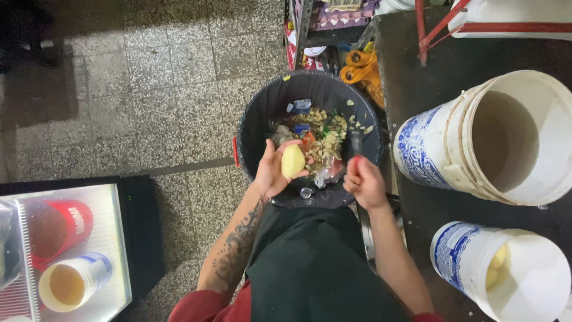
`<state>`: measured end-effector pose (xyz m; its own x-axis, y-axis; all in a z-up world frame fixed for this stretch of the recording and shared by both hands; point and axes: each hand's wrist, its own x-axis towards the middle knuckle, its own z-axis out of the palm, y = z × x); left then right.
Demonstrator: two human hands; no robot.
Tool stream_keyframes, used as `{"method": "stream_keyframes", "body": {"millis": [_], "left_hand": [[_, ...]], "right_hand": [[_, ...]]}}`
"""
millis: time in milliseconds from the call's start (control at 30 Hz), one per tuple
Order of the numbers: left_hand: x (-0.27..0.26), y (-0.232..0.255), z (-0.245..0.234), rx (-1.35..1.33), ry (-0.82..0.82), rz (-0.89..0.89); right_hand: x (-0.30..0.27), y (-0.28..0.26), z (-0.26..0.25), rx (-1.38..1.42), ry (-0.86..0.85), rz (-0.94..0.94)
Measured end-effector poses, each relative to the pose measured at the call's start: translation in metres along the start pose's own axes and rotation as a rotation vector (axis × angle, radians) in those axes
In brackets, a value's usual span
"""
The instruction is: The person peels potatoes using a knife over a trash bin, discarding the peels. After peeling, the person places the potatoes into a bucket of water.
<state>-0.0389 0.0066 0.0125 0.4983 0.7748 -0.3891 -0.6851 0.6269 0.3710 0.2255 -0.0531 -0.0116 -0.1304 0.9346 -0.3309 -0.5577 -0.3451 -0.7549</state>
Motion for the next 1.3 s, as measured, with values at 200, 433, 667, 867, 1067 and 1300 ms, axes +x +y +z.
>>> {"method": "stream_keyframes", "body": {"millis": [200,433,667,867,1067,1300], "left_hand": [[0.014,-0.011,-0.001,-0.312,-0.044,-0.023],[0.025,-0.017,0.012,-0.233,0.043,-0.099],[0.045,-0.031,0.005,-0.113,0.167,-0.125],[0.053,-0.032,-0.004,-0.103,0.112,-0.106],[0.048,-0.008,0.001,-0.106,0.145,-0.022],[0.063,0.004,0.002,0.126,0.297,0.111]], "right_hand": [[-0.004,0.042,-0.015,-1.007,0.332,0.074],[-0.021,0.039,0.006,-0.926,0.431,-0.042],[-0.023,0.004,0.060,-1.499,0.289,-0.442],[-0.027,-0.013,0.089,-1.549,0.106,-0.435],[-0.046,-0.021,0.056,-1.458,-0.022,-0.181],[-0.015,-0.009,-0.019,-0.117,-0.104,-0.222]]}}
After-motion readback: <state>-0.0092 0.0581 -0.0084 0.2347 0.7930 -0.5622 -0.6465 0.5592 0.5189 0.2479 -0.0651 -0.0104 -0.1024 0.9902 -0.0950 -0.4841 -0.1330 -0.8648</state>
